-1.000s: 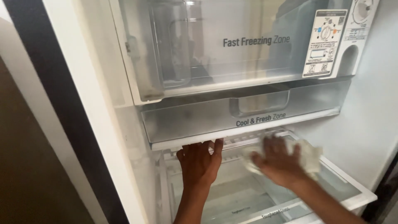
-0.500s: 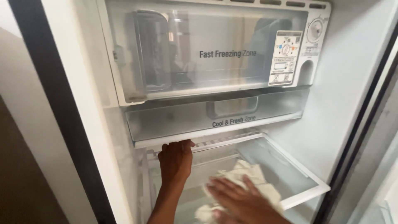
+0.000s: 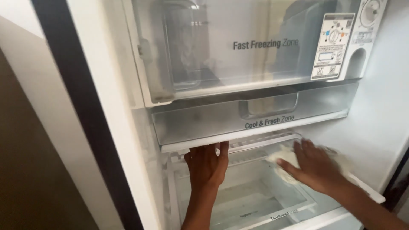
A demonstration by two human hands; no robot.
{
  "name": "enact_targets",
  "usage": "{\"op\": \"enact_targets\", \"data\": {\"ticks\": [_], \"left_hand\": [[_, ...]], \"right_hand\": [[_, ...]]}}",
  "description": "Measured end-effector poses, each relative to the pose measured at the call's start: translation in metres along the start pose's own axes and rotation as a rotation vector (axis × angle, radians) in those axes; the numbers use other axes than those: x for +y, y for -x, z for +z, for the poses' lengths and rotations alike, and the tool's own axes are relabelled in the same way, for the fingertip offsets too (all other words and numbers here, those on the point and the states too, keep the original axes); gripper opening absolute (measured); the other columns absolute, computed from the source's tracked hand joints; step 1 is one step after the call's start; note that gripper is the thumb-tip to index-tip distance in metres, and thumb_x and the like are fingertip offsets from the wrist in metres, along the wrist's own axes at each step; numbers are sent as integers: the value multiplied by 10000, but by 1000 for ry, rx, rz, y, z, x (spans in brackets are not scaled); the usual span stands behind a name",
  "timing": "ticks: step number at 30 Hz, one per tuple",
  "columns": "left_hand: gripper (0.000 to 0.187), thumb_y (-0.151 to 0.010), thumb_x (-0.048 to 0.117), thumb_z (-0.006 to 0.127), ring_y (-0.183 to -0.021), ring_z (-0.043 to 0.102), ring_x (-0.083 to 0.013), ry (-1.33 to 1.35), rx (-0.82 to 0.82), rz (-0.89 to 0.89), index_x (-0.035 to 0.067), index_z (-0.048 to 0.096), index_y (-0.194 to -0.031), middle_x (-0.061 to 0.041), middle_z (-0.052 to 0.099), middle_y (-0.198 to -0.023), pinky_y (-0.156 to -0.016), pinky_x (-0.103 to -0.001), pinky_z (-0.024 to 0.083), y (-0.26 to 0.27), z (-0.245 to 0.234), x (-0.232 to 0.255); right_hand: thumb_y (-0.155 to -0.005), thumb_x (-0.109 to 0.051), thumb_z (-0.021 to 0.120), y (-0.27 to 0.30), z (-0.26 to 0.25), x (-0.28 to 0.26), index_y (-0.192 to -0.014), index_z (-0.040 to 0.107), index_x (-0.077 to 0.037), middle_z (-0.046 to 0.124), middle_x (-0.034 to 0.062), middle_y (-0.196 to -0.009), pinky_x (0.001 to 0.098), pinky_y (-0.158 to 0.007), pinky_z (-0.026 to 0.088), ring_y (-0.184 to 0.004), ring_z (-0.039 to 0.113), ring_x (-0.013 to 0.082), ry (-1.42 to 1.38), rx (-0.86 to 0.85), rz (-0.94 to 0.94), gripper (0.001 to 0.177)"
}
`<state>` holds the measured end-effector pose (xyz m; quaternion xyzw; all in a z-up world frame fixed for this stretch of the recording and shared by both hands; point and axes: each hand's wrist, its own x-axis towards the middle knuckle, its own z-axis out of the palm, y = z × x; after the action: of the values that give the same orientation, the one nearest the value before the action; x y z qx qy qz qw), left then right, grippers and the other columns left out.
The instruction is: The person cleans the interior of a refrigerator using a white cloth. They wipe the front edge and the glass surface of the 'Cool & Fresh Zone' drawer repeatedly. The camera angle is high and shaky, focusing on the hands and the drawer.
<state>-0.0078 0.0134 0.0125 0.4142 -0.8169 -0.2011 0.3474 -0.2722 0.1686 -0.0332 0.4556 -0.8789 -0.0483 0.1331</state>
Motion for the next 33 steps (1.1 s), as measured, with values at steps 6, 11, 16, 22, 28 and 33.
{"op": "enact_targets", "data": {"ticks": [6, 11, 16, 22, 28, 33], "left_hand": [[753, -992, 615, 393, -1258, 522, -339, -69, -54, -36, 28, 471, -1457, -213, 530, -1413, -1052, -538, 341, -5, 2, 4], [677, -1018, 571, 426, -1214, 535, -424, -183, 185, 184, 0, 573, -1351, -264, 577, -1344, -1002, -597, 354, -34, 45, -42], [582, -1001, 528, 449, -1169, 601, -413, -143, 111, 78, 54, 637, -1283, -231, 648, -1267, -1009, -583, 411, -28, 34, -23], [628, -968, 533, 514, -1194, 574, -431, -76, 148, 132, 54, 562, -1372, -235, 593, -1341, -957, -560, 452, -11, 23, -20], [704, -986, 605, 432, -1332, 444, -381, -23, 57, 97, 89, 471, -1464, -203, 449, -1493, -1025, -596, 358, -5, 16, -15], [707, -1028, 589, 339, -1350, 437, -349, -128, -27, 95, 79, 438, -1507, -193, 435, -1529, -1089, -594, 282, -19, 35, -29]], "right_hand": [[-963, -808, 158, -3, -64, -111, -1609, 46, 26, -30, 246, -1701, 566, -1257, -55, -1588, -80, 394, -190, -186, 61, 1061], [-994, -720, 248, 10, -35, -164, -1607, 104, 23, 30, 241, -1699, 590, -1243, -31, -1576, -46, 388, -189, -152, -47, 974], [-989, -691, 325, 64, 99, -157, -1608, 186, -57, 103, 159, -1706, 550, -1229, 88, -1551, 77, 368, -218, -129, 9, 898], [-982, -655, 416, 129, 27, -81, -1609, 286, -151, 191, 61, -1714, 503, -1212, 231, -1520, 224, 346, -310, -139, 25, 815], [-977, -623, 491, 82, -54, -7, -1610, 370, -228, 266, -19, -1720, 467, -1197, 351, -1494, 347, 330, -361, -155, 1, 756], [-965, -716, 332, 6, 5, 8, -1575, 304, -106, 135, 154, -1700, 492, -1247, 234, -1540, 264, 326, -220, 16, 66, 863]]}}
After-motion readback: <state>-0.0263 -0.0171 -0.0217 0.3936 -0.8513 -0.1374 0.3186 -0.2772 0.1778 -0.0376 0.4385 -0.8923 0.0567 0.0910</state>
